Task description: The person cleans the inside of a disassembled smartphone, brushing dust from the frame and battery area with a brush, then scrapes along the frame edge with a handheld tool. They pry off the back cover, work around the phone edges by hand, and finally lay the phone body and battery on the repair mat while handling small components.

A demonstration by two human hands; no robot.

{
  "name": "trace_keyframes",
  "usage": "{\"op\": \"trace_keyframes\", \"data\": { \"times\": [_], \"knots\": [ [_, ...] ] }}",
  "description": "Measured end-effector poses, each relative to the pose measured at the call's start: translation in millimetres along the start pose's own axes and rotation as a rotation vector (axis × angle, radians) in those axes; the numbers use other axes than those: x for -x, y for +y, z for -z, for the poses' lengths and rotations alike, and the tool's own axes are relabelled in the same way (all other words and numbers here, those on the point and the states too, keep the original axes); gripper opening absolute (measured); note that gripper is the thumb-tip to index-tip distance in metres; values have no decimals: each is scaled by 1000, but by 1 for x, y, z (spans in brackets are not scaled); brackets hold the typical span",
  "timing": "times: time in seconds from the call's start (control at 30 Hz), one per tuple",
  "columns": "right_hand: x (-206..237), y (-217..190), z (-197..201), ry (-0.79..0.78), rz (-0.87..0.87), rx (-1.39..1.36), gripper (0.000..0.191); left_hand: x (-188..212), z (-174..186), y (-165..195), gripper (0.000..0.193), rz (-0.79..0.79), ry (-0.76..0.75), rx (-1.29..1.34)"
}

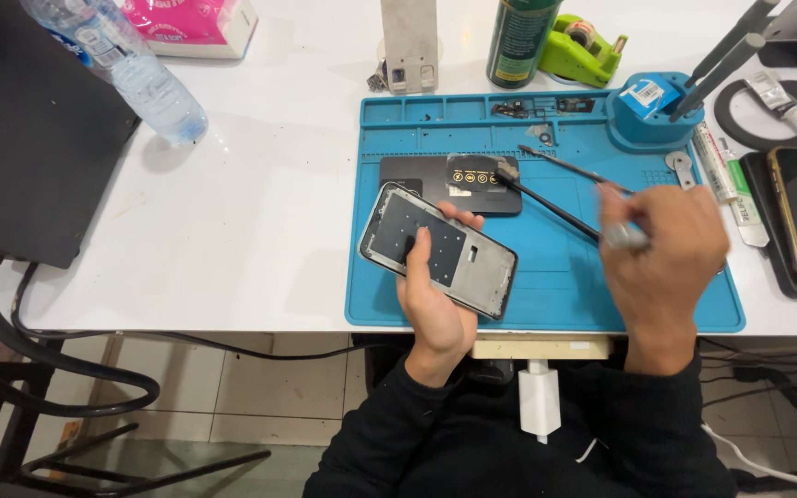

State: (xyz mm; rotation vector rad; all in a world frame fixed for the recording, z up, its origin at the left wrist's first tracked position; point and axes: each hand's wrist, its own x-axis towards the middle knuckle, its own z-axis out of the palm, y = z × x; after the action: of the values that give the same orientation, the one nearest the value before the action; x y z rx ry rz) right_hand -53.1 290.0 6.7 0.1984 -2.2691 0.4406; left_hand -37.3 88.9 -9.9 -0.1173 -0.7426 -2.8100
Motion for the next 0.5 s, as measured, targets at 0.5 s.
{"op": "trace_keyframes", "data": {
  "times": [0.5],
  "knots": [
    [-15, -81, 4, -257, 195, -617, 21, -2, -5, 3, 55, -29, 47, -89]
  ]
}}
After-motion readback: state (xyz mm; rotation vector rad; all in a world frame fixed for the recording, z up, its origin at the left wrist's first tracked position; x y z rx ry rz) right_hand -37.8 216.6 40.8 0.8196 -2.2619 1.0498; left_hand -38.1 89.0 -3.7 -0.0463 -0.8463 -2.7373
